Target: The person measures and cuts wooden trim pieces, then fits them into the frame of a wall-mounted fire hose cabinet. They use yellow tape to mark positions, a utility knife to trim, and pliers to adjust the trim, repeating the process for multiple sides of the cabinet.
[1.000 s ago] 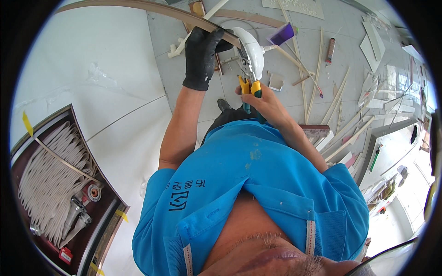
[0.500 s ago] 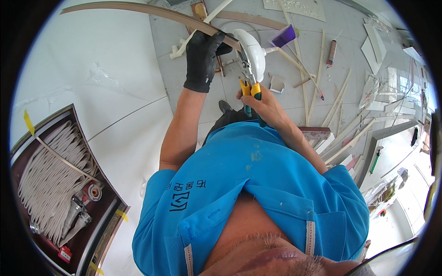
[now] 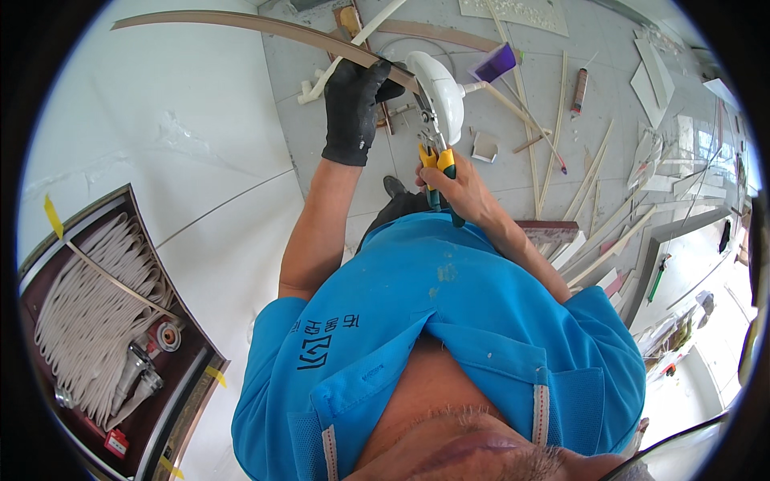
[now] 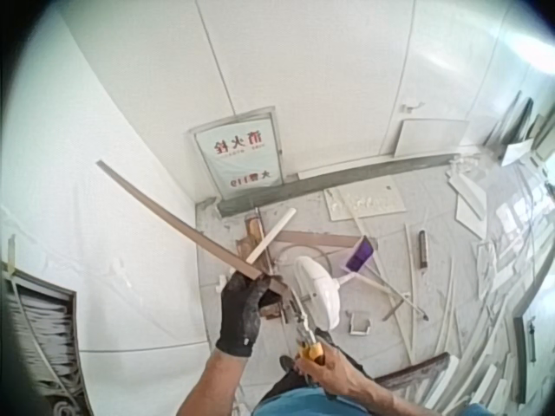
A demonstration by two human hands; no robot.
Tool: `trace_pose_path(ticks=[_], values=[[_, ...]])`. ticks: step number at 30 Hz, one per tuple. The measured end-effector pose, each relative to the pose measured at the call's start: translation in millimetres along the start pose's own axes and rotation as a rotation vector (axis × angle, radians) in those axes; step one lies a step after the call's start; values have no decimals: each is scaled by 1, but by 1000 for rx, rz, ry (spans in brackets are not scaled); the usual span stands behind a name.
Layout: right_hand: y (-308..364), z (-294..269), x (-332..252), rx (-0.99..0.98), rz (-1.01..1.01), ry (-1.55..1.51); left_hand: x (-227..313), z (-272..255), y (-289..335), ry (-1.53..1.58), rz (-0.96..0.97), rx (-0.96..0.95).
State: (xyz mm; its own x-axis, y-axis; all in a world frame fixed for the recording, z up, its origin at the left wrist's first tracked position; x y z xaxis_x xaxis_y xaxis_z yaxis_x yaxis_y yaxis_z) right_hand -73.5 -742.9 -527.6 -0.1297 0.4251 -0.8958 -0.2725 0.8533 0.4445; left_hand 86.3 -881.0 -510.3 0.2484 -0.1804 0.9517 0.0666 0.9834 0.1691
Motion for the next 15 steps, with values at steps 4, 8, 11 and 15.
trace_pose_path(ticks=[4,8,11,15], values=[[2,0,-3,12,-1,13,-2,1,1,-2,20,12],[2,-2,-4,38,-8,62,-1,1,2,-9,20,10],[3,-3,-4,48,-35,81,0,3,2,8,25,-6],[2,-3,0,44,-80,93,5,5,2,-34,19,-29]])
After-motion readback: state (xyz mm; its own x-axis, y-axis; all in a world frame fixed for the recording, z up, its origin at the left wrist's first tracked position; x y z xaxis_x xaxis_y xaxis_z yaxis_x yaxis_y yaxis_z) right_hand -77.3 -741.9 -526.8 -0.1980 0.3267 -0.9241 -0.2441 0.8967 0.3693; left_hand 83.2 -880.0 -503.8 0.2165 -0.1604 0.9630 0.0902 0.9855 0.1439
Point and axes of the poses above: each hand's wrist, its own y-axis away from the middle knuckle, its own z-axis out of the palm, x = y × z, the point moved 4 cm from there along -y, towards the middle knuckle, and after that the axes turned 2 degrees about -z, right-handed, at the moved point
